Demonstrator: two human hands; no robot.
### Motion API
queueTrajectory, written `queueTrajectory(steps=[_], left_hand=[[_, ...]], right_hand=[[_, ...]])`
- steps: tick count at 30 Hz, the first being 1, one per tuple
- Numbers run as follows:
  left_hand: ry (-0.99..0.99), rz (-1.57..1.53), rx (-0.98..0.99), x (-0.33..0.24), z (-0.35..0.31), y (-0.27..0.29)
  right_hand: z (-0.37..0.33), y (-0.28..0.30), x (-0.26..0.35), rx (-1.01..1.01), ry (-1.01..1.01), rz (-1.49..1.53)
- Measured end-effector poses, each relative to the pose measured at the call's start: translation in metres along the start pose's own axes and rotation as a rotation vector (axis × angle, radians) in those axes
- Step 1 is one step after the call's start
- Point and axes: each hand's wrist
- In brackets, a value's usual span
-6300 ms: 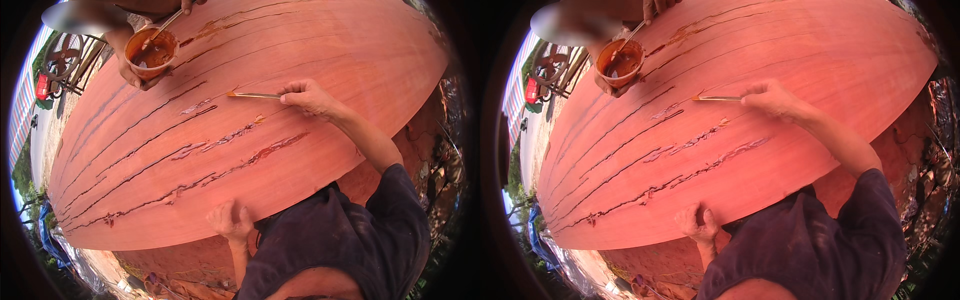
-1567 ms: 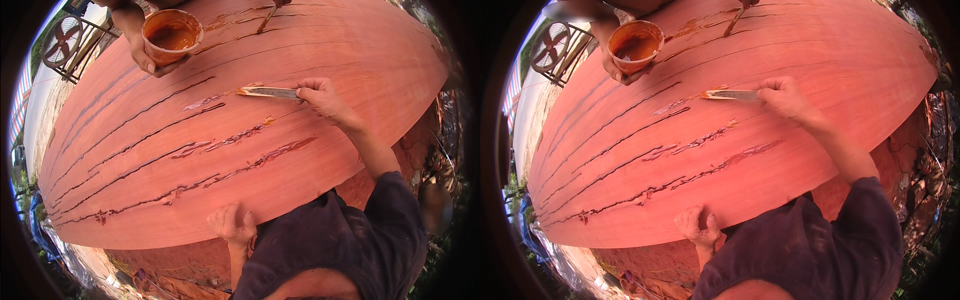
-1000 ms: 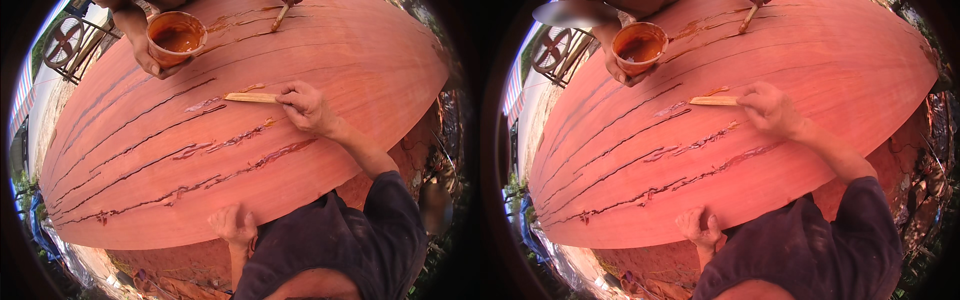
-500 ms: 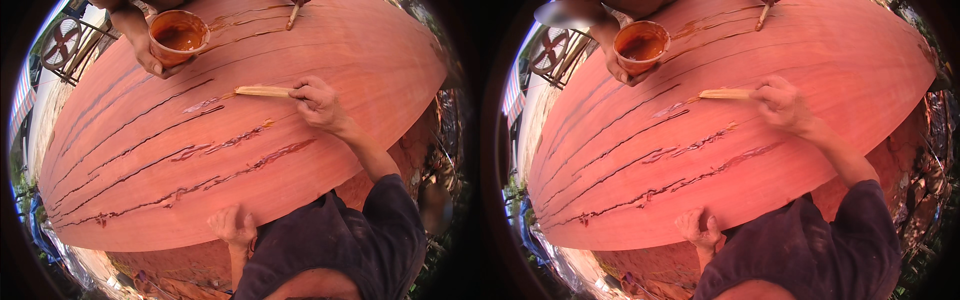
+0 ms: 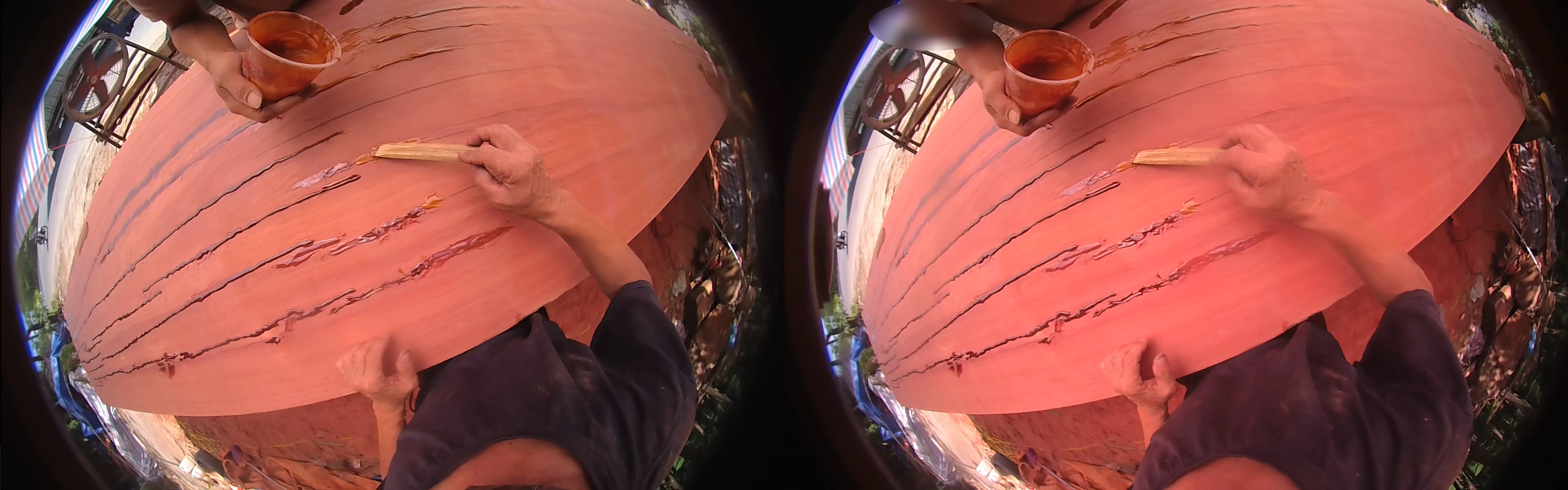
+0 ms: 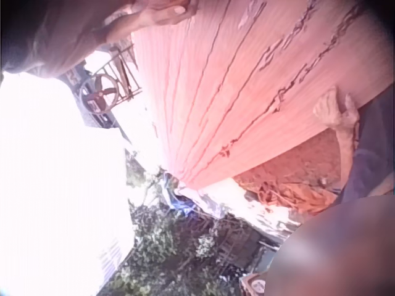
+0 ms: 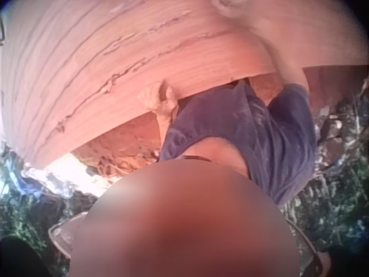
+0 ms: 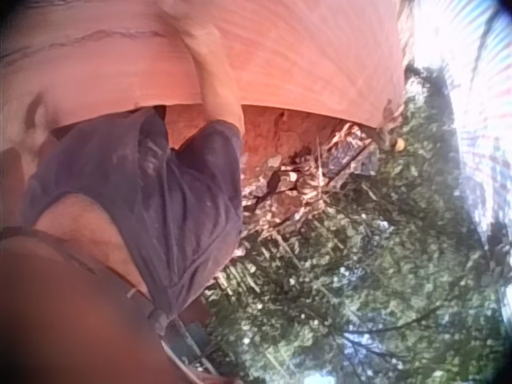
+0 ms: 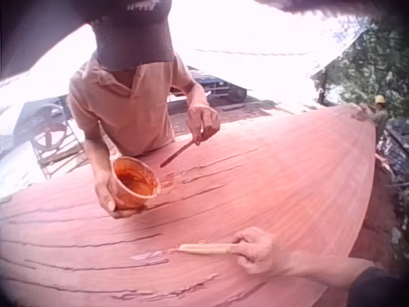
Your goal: The person uses a small wooden stick to spread a reddish-brown paste into pre-cut grooves on a large pinkish board. Another person assists by holding a container of the paste and applying it with a separate stick. The camera wearer repeatedly dips the stick and fills the grooves along the board surface.
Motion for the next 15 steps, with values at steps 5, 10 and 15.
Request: queueTrajectory(steps=[5, 10, 15], left_hand=[[0.007, -0.003, 0.012, 0.001, 0.000, 0.000], [0.010, -0.005, 0.012, 0.001, -0.001, 0.001], [0.013, 0.004, 0.016, 0.001, 0.000, 0.001]], right_hand=[[0.000, 0.004, 0.003, 0.035, 0.051, -0.080], [-0.008, 0.023, -0.001, -0.033, -0.015, -0.051], [-0.021, 0.020, 0.009, -0.058, -0.603, 0.346]])
Point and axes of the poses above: each hand's wrist, its own z-axis towards the middle knuckle, its own y-axis out of the back of the hand, x = y × z, and after that the axes turned 9 degrees about y, right-handed
